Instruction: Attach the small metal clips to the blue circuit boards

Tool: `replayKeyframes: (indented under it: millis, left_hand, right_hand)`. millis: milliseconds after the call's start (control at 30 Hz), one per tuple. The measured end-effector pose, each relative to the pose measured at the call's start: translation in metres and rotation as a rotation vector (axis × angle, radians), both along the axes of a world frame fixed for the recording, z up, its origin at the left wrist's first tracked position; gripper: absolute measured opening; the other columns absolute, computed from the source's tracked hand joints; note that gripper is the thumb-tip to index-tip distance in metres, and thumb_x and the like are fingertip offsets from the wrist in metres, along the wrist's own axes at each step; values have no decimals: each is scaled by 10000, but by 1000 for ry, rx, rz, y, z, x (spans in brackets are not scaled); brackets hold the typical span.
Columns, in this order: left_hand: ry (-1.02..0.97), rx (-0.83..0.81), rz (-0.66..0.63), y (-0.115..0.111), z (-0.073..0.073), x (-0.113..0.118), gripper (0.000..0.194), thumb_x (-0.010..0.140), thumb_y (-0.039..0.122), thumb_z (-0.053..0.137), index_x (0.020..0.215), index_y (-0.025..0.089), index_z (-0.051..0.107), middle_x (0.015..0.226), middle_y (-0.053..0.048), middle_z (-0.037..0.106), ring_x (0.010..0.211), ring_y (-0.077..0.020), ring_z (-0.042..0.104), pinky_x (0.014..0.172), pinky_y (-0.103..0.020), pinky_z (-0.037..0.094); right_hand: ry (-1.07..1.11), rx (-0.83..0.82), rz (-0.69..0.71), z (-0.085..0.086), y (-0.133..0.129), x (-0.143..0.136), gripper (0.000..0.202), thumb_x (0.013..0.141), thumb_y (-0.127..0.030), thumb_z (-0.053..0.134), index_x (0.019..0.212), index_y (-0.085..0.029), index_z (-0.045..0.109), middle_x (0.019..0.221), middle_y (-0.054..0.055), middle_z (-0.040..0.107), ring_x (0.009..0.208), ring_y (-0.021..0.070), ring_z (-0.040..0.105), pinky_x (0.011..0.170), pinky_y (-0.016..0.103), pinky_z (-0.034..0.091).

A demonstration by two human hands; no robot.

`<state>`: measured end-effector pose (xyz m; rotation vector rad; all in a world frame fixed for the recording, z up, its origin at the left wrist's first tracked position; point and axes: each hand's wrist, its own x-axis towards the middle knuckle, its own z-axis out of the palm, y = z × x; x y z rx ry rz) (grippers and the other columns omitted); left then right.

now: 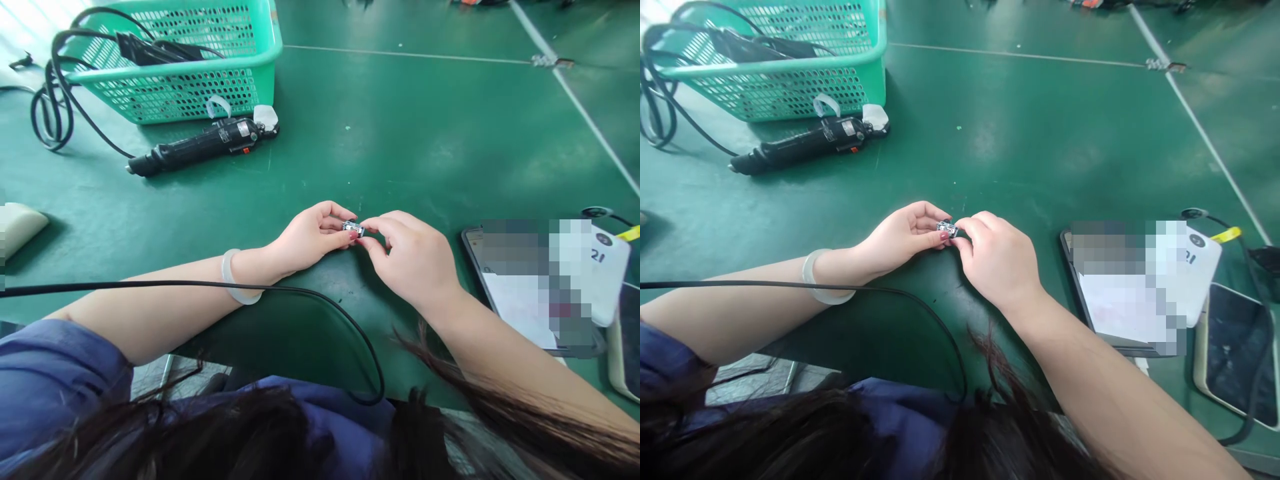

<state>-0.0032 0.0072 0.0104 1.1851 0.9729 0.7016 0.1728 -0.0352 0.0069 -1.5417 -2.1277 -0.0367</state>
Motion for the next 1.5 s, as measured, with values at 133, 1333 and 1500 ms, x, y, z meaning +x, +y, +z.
replayKeyframes:
  millis: [133, 1333, 1500]
  left_hand:
    - [-74, -83, 36, 1, 0, -1, 196, 803, 108, 705, 972, 113, 605, 792, -15, 708, 741, -83, 675, 802, -278, 525]
    - [1223, 519, 104, -4, 45, -146, 209, 785, 421, 659, 910, 254, 677, 803, 18, 674, 808, -180, 632, 776, -261, 419]
    - [1232, 607, 53, 0, 40, -148, 153, 801, 367, 642, 892, 269, 716, 837, 2, 668, 786, -179, 587, 757, -253, 392]
  right_hand:
    - [-22, 22, 1, -3, 0, -5, 132, 885, -270, 638, 938, -182, 721, 902, 26, 727, 741, 165, 631, 620, 288, 428]
    - [105, -144, -78, -1, 3, -2, 246, 952, -343, 557, 1064, -202, 725, 953, 34, 723, 797, 155, 656, 636, 283, 445]
    - [93, -144, -86, -1, 3, -1, 234, 948, -309, 556, 1064, -194, 724, 956, 27, 724, 769, 147, 642, 629, 284, 435]
